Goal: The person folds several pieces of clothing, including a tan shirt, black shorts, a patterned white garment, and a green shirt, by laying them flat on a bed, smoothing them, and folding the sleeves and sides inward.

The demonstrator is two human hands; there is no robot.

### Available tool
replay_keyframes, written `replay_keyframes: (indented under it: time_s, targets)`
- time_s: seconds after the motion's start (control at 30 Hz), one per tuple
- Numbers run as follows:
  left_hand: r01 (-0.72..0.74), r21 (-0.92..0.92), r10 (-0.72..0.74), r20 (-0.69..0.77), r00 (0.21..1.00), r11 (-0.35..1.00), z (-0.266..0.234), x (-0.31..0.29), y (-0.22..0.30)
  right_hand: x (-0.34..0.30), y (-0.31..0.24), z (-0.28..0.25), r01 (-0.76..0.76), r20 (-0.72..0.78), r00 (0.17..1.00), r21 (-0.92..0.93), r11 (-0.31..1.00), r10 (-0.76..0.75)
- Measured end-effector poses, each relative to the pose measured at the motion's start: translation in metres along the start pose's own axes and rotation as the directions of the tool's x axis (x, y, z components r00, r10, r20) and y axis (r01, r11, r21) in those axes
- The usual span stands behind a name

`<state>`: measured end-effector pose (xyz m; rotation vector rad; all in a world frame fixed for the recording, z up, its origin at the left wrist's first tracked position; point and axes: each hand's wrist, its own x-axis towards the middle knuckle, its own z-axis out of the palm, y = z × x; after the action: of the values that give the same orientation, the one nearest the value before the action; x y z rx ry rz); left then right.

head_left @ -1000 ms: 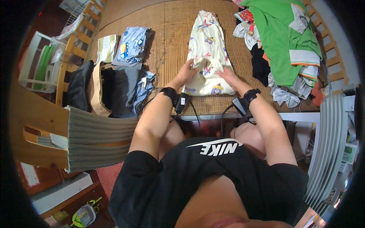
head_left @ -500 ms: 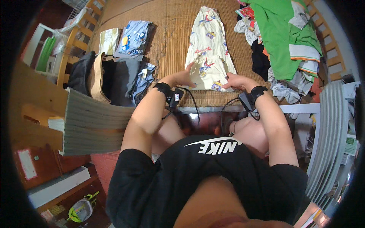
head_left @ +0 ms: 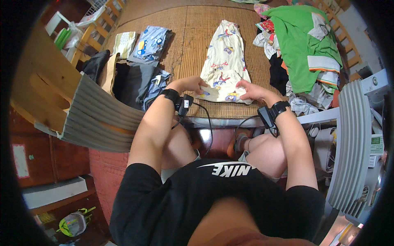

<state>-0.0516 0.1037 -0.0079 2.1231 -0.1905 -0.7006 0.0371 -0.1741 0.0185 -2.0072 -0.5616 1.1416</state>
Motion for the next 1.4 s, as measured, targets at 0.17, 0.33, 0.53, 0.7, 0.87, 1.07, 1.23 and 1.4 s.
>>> replay_keyframes:
  time_s: [0.17,0.33,0.53,0.7,0.87,1.07,1.23,1.4]
  targets:
    - [0.061,0.189,-0.059,-0.012,0.998,0.980,0.011,-0.004,0.004,-0.010,-0.014,0.003,0.204,0.262,0.958,-0.326,0.923,-0.119]
    - [0.011,0.280,-0.021,0.031,0.999,0.960,0.013,-0.003,0.003,-0.015,-0.016,0.005,0.265,0.291,0.944,-0.396,0.879,-0.153]
    - [0.073,0.507,-0.019,-0.111,0.994,0.859,0.010,-0.005,0.018,-0.013,-0.006,-0.002,0.207,0.152,0.976,-0.442,0.873,-0.155]
    - [0.078,0.534,-0.040,-0.082,0.996,0.842,0.010,-0.012,0.023,-0.013,-0.007,0.000,0.152,0.096,0.988,-0.548,0.823,-0.118]
    - [0.082,0.454,-0.169,0.153,0.974,0.887,-0.002,-0.018,0.028,-0.014,-0.021,-0.003,0.194,0.443,0.893,-0.543,0.817,0.081]
    - [0.171,0.116,-0.190,0.181,0.965,0.978,-0.034,-0.018,0.037,-0.012,-0.023,-0.035,0.054,0.368,0.929,-0.246,0.968,0.042]
    - [-0.028,-0.653,-0.309,-0.395,0.865,0.756,-0.024,0.029,-0.005,0.036,-0.011,-0.040,0.135,-0.190,0.982,0.636,0.760,-0.015]
    - [-0.121,-0.829,-0.353,-0.358,0.864,0.546,-0.002,0.062,-0.028,0.080,0.031,-0.040,0.040,-0.194,0.956,0.828,0.559,0.219]
